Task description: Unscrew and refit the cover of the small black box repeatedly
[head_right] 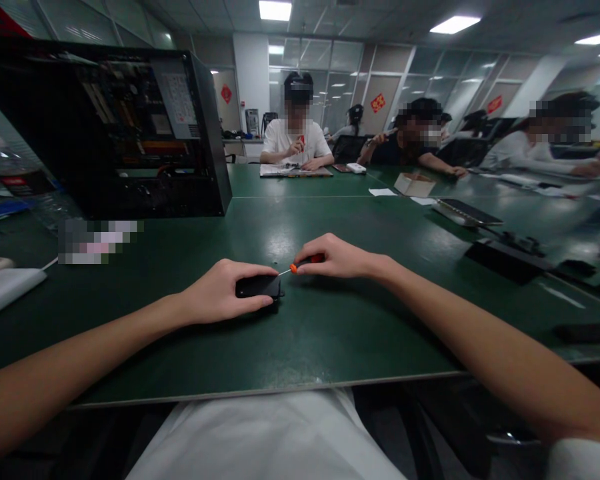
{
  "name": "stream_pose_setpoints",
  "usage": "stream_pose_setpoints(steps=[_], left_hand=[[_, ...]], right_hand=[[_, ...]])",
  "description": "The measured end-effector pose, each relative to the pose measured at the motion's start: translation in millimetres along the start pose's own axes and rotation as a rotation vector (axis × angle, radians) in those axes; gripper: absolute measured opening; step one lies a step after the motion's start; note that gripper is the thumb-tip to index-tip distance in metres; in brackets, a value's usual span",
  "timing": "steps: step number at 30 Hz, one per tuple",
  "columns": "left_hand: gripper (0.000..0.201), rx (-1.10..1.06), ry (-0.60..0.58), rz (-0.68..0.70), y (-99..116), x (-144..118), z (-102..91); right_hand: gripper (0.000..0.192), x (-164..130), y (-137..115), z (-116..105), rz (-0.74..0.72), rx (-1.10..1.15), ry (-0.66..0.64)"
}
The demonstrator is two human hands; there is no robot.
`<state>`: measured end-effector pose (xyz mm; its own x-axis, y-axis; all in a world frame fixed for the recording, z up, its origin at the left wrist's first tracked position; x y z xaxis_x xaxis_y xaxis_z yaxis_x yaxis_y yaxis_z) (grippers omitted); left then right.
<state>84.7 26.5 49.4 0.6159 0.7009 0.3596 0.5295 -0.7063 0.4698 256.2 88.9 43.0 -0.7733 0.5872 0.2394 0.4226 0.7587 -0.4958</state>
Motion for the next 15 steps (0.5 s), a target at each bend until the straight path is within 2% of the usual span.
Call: stream_pose_setpoints(steps=[6,11,15], left_hand=[[0.043,0.012,0.022,0.031,-5.8,-1.4,-8.7],[0.039,-0.042,0.014,-0.045,-18.2,-4.2,-13.7],[0.039,-0.057,0.053,-0.099,-21.0,-4.3,-10.4]], right_hand=[[0.042,-0.5,-3.6,0.5,-0.051,-0.04,0.017],[0.038,-2.2,-9.2,-4.7,-0.1,-0.085,0.083],[0.038,-1.4,-13.3,2.8,-0.118,-0.109,0.078]])
Point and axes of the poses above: each hand's wrist, its own x-axis towards the middle knuckle, its own z-axis out of the palm, y = z × x, the point moved 7 cm from there along x, towards the middle knuckle, and after that the axes turned 6 degrees about y, right-handed, at the moved point
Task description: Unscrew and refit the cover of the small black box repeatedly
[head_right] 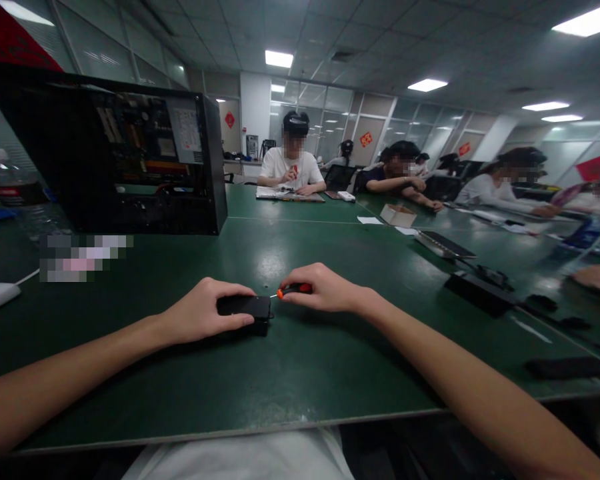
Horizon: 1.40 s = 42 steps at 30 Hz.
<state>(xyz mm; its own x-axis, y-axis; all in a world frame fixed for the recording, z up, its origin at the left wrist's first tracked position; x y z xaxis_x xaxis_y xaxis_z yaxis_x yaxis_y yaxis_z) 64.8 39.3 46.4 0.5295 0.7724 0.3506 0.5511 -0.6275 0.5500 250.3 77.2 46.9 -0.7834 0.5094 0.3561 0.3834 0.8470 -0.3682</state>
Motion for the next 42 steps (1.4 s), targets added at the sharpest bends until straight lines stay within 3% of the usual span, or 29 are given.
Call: stream_pose_setpoints(steps=[6,12,22,34,42], left_hand=[[0.043,-0.017,0.019,-0.002,1.0,-0.5,4.9],[0.044,-0.001,0.021,0.001,1.1,0.2,3.2],[0.043,0.002,0.04,0.01,0.4,0.4,2.3],[0.042,-0.005,0.036,0.033,3.4,-0.9,5.6],[0.039,-0.008,0.112,0.092,8.0,-1.9,2.0]], right_hand=[[0.034,2.4,-6.4,10.2,-0.069,0.006,-0.023],[0.033,-0.6,0.5,-0.5,-0.072,-0.041,0.018],[0.033,-3.5,-2.4,-10.6,-0.124,-0.315,0.018],[0.029,4.5,-12.9,16.8,-0.088,-0.081,0.079],[0.027,5.5,-2.9,22.2,-0.03,0.105,0.123]])
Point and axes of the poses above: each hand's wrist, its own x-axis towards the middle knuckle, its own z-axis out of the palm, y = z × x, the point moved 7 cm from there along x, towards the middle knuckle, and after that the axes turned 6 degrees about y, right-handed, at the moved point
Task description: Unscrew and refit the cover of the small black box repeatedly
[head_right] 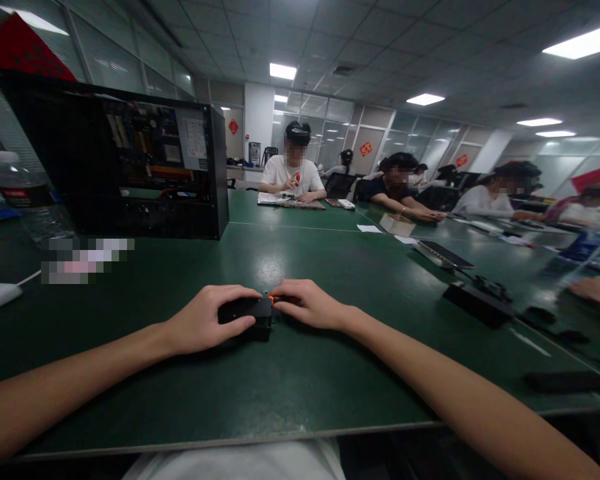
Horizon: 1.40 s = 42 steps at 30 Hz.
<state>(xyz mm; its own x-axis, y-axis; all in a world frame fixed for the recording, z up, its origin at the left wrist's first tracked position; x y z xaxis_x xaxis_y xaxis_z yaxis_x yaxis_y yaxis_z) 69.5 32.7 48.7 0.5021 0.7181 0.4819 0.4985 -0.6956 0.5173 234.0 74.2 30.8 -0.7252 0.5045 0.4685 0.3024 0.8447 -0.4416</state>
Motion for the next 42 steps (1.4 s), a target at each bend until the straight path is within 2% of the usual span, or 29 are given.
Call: stream_pose_setpoints(steps=[6,11,15,18,20,22,24,27,30,33,36,39,42], left_hand=[[0.037,-0.055,0.071,-0.049,-3.5,4.9,-11.0],[0.046,-0.031,0.227,-0.214,-34.2,10.9,-35.5],[0.049,0.056,0.137,-0.283,-61.6,13.6,-33.3],[0.047,0.105,0.044,-0.277,-74.6,14.0,-25.7],[0.04,0.155,0.051,-0.231,-77.2,15.6,-27.6],[0.037,0.182,0.132,-0.208,-78.7,18.0,-37.5],[0.037,0.133,0.219,-0.245,-82.5,19.7,-48.7],[0.034,-0.052,0.246,-0.326,-88.1,21.2,-53.5],[0.033,-0.197,0.217,-0.361,-88.2,20.7,-46.1],[0.034,-0.225,0.156,-0.351,-85.9,19.0,-34.7],[0.032,-0.129,0.134,-0.301,-82.9,18.0,-31.8],[0.035,0.128,0.119,-0.236,-76.5,18.2,-37.1],[0.041,0.413,0.001,-0.241,-72.4,16.6,-39.4]], right_hand=[[0.026,-0.8,6.4,-3.3,-0.008,-0.075,-0.052],[0.028,-3.4,25.1,-13.6,0.076,-0.287,-0.036],[0.03,-4.9,30.3,-14.1,0.117,-0.417,-0.055],[0.03,-5.1,27.2,-11.2,0.122,-0.474,-0.082],[0.03,-4.9,23.6,-9.7,0.12,-0.5,-0.096],[0.031,-4.4,19.5,-10.2,0.114,-0.516,-0.087],[0.033,-3.9,15.7,-11.1,0.1,-0.528,-0.075],[0.034,-3.9,13.1,-10.4,0.088,-0.519,-0.091],[0.032,-3.2,10.7,-9.9,0.077,-0.497,-0.09],[0.032,-1.3,3.4,-11.1,0.043,-0.462,-0.031],[0.036,0.4,-9.5,-8.4,0.008,-0.357,0.011],[0.05,3.0,-28.0,1.5,-0.025,-0.237,0.013],[0.065,5.5,-42.9,17.9,0.0,-0.218,-0.039]])
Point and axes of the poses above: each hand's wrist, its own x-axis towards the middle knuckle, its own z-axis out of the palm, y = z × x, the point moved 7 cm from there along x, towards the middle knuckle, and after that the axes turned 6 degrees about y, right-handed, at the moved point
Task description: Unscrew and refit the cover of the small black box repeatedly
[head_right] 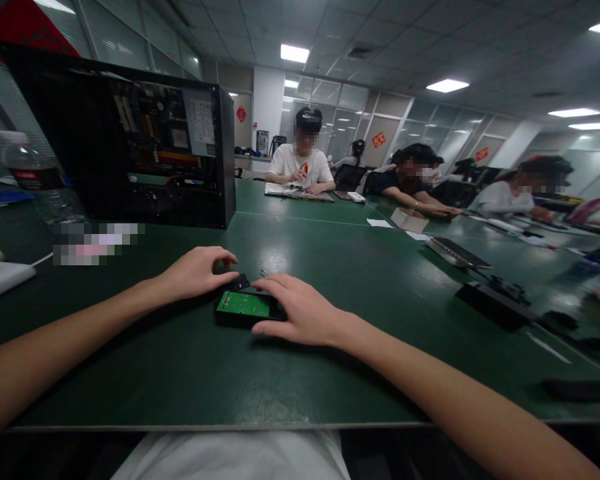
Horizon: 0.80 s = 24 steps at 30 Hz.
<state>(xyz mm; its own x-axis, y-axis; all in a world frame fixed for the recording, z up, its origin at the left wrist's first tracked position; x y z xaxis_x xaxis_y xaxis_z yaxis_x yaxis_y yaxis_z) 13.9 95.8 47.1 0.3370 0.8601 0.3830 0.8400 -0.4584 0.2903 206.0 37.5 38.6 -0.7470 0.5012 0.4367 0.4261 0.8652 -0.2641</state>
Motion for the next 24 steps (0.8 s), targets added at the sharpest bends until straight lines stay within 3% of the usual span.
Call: stream_pose_setpoints(steps=[5,9,11,14,18,20,22,24], left_hand=[[0.031,0.154,-0.156,-0.057,-4.0,-5.4,-0.3],[0.025,0.093,-0.212,-0.047,-5.1,-6.6,1.2],[0.023,0.1,-0.216,-0.051,-6.4,-6.9,1.2],[0.023,0.139,-0.192,-0.034,-3.4,-8.2,1.1],[0.022,0.102,-0.125,0.047,13.0,-11.4,0.8],[0.02,0.078,-0.118,0.064,18.1,-13.4,1.3],[0.021,0.083,-0.126,0.07,18.3,-14.7,2.0],[0.018,0.104,-0.151,0.072,14.8,-15.3,3.7]], right_hand=[[0.056,2.1,-12.7,13.6,0.034,0.009,-0.039],[0.052,7.2,1.4,-9.1,0.035,0.092,0.096],[0.051,6.6,28.8,-36.0,0.102,0.073,0.205],[0.052,-12.8,96.8,-92.8,0.258,-0.124,0.378],[0.052,-81.1,206.1,-169.2,0.567,-0.642,0.427],[0.042,-123.9,247.2,-197.3,0.698,-0.718,0.445],[0.024,-159.8,269.3,-215.0,0.756,-0.747,0.47],[0.031,-181.6,274.8,-222.1,0.728,-0.734,0.484]])
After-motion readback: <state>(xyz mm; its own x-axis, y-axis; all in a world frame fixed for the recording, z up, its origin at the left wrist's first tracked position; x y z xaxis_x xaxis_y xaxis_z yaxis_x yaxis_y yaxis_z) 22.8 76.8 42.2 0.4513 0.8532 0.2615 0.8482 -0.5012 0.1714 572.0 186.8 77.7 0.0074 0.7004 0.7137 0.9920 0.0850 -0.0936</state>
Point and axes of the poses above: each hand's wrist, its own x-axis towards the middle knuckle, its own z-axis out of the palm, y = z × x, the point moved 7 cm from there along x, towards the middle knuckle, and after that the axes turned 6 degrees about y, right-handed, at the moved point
